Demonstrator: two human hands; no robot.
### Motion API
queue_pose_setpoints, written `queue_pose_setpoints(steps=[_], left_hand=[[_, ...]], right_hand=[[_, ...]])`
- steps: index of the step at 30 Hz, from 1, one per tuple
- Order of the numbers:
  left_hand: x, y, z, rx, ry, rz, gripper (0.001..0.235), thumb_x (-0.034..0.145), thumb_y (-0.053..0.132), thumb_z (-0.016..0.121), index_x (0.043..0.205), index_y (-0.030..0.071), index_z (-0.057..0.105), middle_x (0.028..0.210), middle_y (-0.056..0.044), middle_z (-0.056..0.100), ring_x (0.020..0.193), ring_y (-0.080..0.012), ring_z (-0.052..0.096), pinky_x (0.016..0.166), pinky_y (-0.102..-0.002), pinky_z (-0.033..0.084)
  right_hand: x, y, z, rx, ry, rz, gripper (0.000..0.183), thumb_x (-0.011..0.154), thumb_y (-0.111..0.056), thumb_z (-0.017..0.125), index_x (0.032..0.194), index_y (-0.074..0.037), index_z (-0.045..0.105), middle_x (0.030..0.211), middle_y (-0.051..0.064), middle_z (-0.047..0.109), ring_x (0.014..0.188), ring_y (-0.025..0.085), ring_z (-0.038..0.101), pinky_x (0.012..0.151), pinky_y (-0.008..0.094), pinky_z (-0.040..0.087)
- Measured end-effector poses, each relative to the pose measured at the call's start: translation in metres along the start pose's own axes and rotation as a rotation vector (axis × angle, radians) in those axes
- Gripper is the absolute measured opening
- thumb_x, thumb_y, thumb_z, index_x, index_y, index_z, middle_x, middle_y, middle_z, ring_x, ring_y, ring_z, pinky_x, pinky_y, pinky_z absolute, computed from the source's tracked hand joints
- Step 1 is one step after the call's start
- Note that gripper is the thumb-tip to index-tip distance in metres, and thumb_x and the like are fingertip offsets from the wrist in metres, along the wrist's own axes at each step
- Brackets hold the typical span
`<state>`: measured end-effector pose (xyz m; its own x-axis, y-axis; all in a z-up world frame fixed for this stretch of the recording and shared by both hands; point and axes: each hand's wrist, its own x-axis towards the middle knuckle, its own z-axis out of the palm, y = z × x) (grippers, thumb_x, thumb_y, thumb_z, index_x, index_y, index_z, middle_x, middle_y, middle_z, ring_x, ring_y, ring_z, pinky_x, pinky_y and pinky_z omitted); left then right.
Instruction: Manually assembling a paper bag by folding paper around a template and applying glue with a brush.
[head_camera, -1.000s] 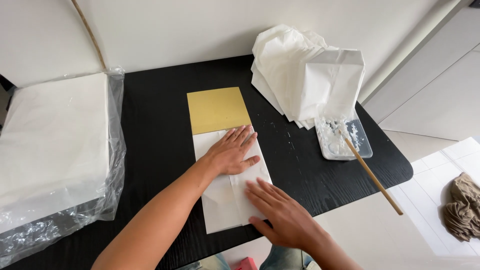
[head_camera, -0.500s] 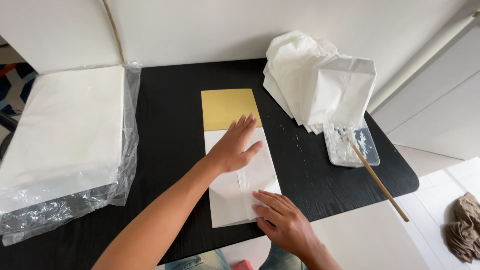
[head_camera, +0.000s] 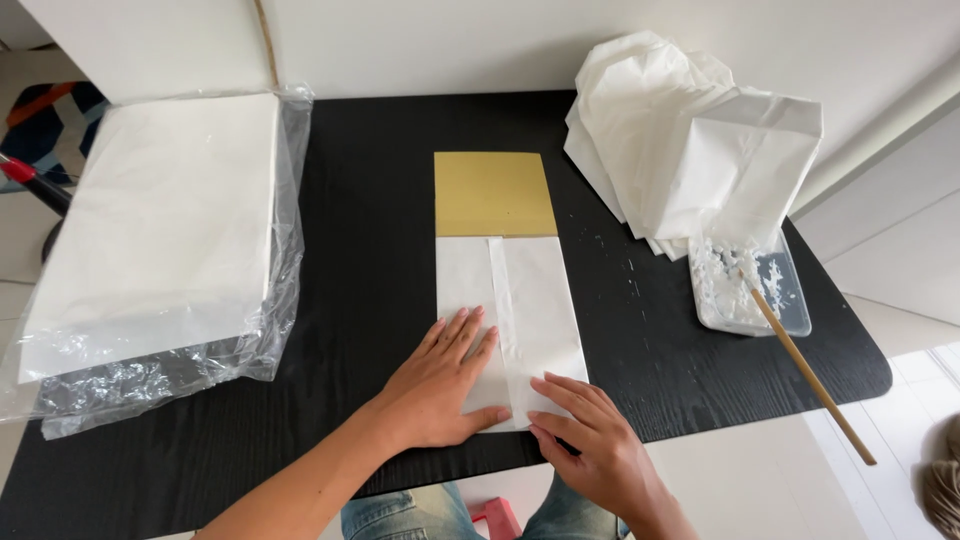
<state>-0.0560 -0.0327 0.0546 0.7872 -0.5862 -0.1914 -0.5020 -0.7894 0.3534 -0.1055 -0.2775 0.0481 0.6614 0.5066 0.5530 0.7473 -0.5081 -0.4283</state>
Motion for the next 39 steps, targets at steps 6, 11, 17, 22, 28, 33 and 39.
queue_pose_setpoints(steps=[6, 11, 17, 22, 28, 33, 39], left_hand=[[0.001, 0.003, -0.005, 0.02, -0.028, -0.019, 0.105, 0.097, 0.073, 0.047, 0.164, 0.007, 0.001, 0.171, -0.019, -0.012, 0.157, -0.0318, -0.014, 0.124, -0.047, -0.005], [0.004, 0.002, 0.001, -0.011, 0.01, -0.011, 0.08, 0.106, 0.06, 0.022, 0.164, 0.008, 0.004, 0.171, -0.021, -0.008, 0.157, -0.0335, -0.011, 0.124, -0.048, -0.004], [0.002, 0.008, -0.008, 0.0, -0.045, -0.055, 0.082, 0.104, 0.06, 0.033, 0.165, 0.015, 0.003, 0.171, -0.02, -0.011, 0.158, -0.0339, -0.013, 0.124, -0.047, -0.004], [0.001, 0.015, -0.024, -0.003, -0.175, -0.108, 0.084, 0.104, 0.056, 0.035, 0.165, 0.015, -0.005, 0.172, -0.015, -0.02, 0.158, -0.0291, -0.019, 0.126, -0.044, -0.008], [-0.002, 0.025, -0.04, -0.128, -0.22, -0.164, 0.061, 0.106, 0.047, 0.016, 0.166, 0.035, 0.009, 0.172, -0.013, -0.019, 0.159, -0.0289, -0.021, 0.127, -0.044, -0.009], [0.009, 0.006, -0.013, -0.089, -0.057, -0.087, 0.055, 0.108, 0.043, 0.03, 0.162, 0.033, 0.027, 0.171, -0.018, -0.006, 0.158, -0.0356, -0.009, 0.125, -0.049, 0.0], [0.002, 0.016, -0.037, -0.017, -0.199, -0.101, 0.07, 0.106, 0.054, 0.028, 0.166, 0.027, 0.006, 0.172, -0.013, -0.016, 0.159, -0.0305, -0.017, 0.127, -0.045, -0.004]], right_hand=[[0.004, -0.006, 0.008, -0.124, -0.003, 0.0, 0.017, 0.094, -0.012, 0.069, 0.111, -0.009, 0.071, 0.14, 0.014, 0.064, 0.128, 0.035, 0.064, 0.097, 0.048, 0.054], [0.008, -0.01, 0.015, -0.107, 0.089, -0.012, 0.007, 0.091, -0.007, 0.072, 0.098, -0.008, 0.073, 0.126, 0.011, 0.072, 0.121, 0.033, 0.069, 0.094, 0.045, 0.056], [0.006, -0.014, 0.021, -0.019, 0.167, 0.084, 0.008, 0.09, -0.005, 0.07, 0.097, -0.008, 0.073, 0.12, 0.008, 0.076, 0.119, 0.029, 0.071, 0.095, 0.043, 0.057], [0.001, -0.01, 0.025, -0.102, 0.056, 0.03, 0.015, 0.089, -0.01, 0.074, 0.103, -0.009, 0.079, 0.119, 0.005, 0.078, 0.122, 0.025, 0.07, 0.105, 0.043, 0.052], [0.003, -0.025, 0.01, -0.007, -0.098, 0.08, 0.032, 0.092, -0.017, 0.073, 0.121, -0.004, 0.074, 0.129, 0.011, 0.074, 0.127, 0.027, 0.067, 0.111, 0.044, 0.047], [0.012, -0.021, -0.001, 0.087, -0.027, 0.007, 0.018, 0.092, -0.012, 0.07, 0.108, -0.006, 0.076, 0.12, 0.009, 0.078, 0.117, 0.028, 0.073, 0.097, 0.043, 0.058], [0.015, -0.003, 0.004, -0.156, -0.331, 0.075, 0.069, 0.103, -0.044, 0.057, 0.156, -0.003, 0.04, 0.164, 0.015, 0.039, 0.154, 0.034, 0.027, 0.122, 0.048, 0.024]])
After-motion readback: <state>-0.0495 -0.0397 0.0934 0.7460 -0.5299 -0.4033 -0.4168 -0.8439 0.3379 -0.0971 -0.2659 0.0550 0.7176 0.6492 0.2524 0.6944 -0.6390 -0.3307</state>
